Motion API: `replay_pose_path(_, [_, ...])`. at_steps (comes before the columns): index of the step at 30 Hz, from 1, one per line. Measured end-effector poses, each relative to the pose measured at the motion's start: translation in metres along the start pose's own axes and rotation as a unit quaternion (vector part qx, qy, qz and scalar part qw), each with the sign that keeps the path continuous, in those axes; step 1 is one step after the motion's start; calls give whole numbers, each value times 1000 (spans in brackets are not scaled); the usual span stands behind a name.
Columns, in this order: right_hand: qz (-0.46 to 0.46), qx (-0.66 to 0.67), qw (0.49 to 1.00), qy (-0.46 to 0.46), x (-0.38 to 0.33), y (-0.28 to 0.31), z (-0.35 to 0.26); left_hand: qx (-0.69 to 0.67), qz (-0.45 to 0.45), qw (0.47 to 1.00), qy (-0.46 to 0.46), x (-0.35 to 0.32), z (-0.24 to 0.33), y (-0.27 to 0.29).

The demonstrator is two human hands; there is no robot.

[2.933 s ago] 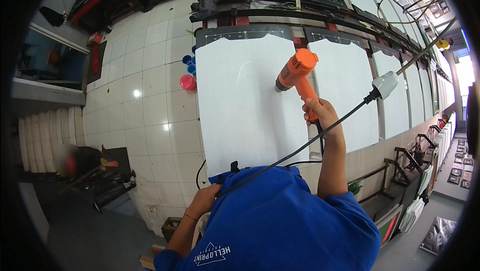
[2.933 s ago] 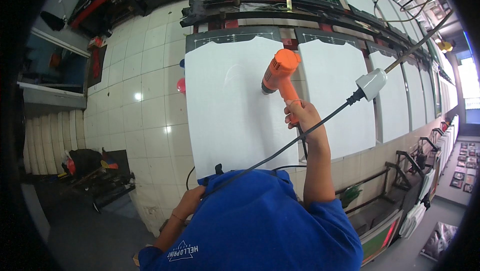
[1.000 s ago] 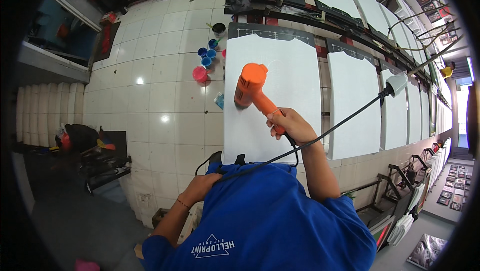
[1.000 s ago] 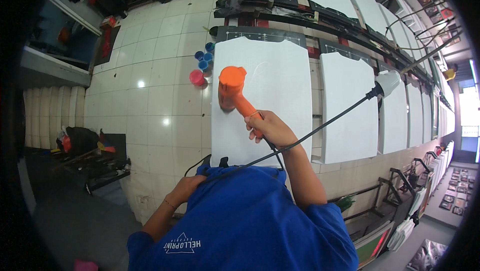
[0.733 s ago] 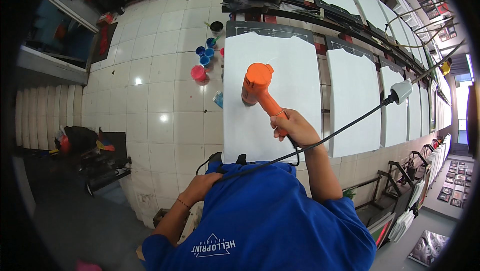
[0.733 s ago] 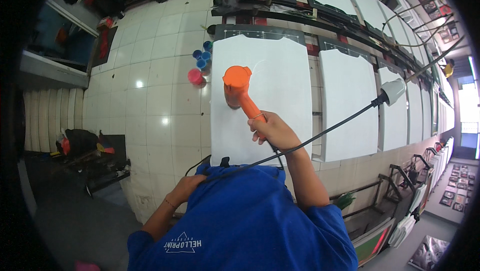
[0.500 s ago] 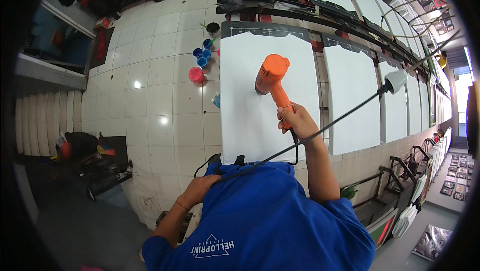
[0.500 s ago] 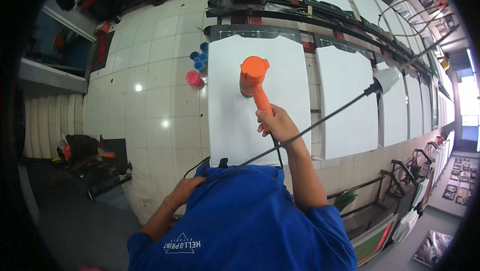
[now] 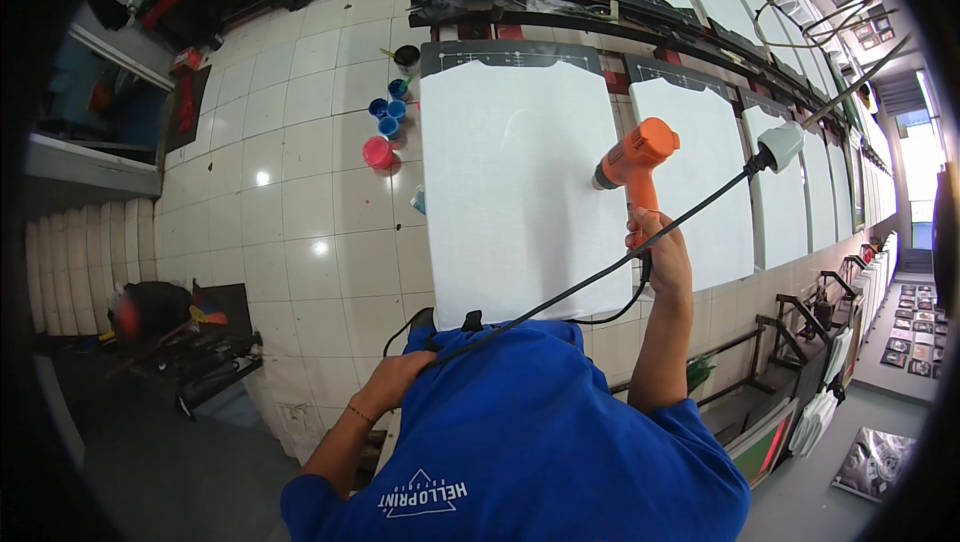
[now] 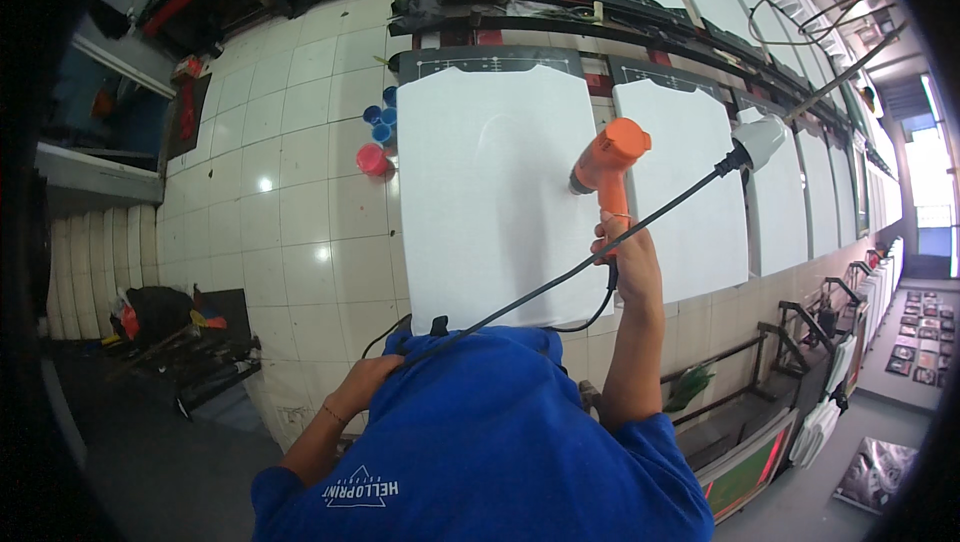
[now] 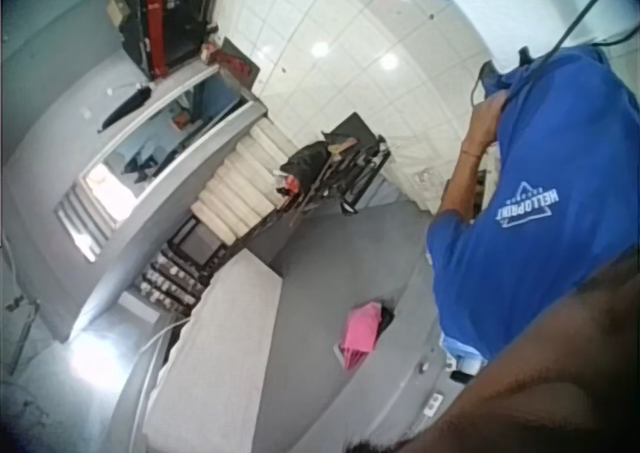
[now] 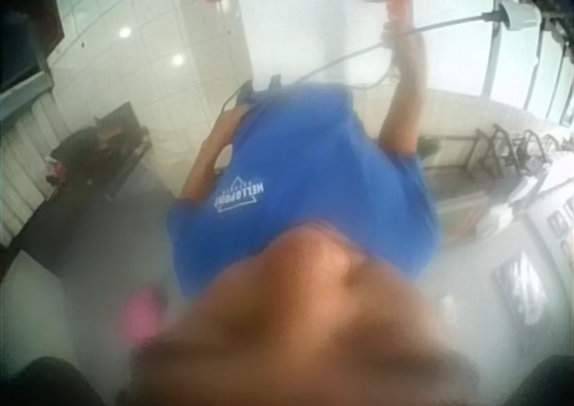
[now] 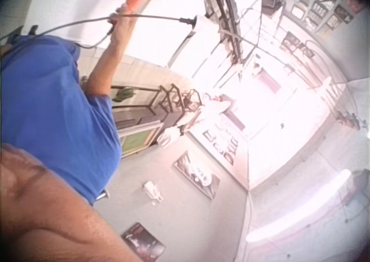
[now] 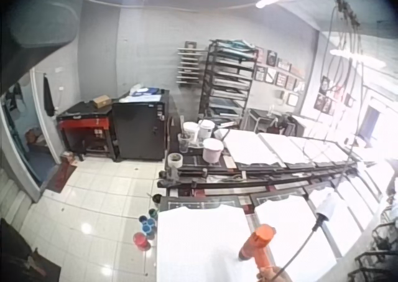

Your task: The person uses an orange heat gun to apply heat to white t-shirts laid out on a series of heat press machines. They move the heat gun systematically across the surface of each shirt, occasionally using their left hand to smooth the fabric or hold the power cord.

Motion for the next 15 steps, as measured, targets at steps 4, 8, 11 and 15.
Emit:
replay_pose_path(4, [-87,-9,996,-17,-4,-37,2,-2,-4,1000,-1,1,0,0])
replay_pose_path(8, [-216,-19,975,-50,-8,-90,12,13,1,1000,-5,0,2,1])
replay_pose_path(11, [-283,-39,956,-67,-8,-121,24,14,4,1000,-3,-2,0,0])
replay_pose_path(15, [-277,-52,957,-73,-9,-125,22,13,19,1000,-7,-3,-1,-1])
Point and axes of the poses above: each hand's wrist, its own x-axis towards the middle knuckle, its own y-axis out of the back of the hand, z = x × y, the point moved 4 cm from there along x, towards the middle knuckle, and after that the axes turned 11 degrees about -y, right-handed, at the moved point
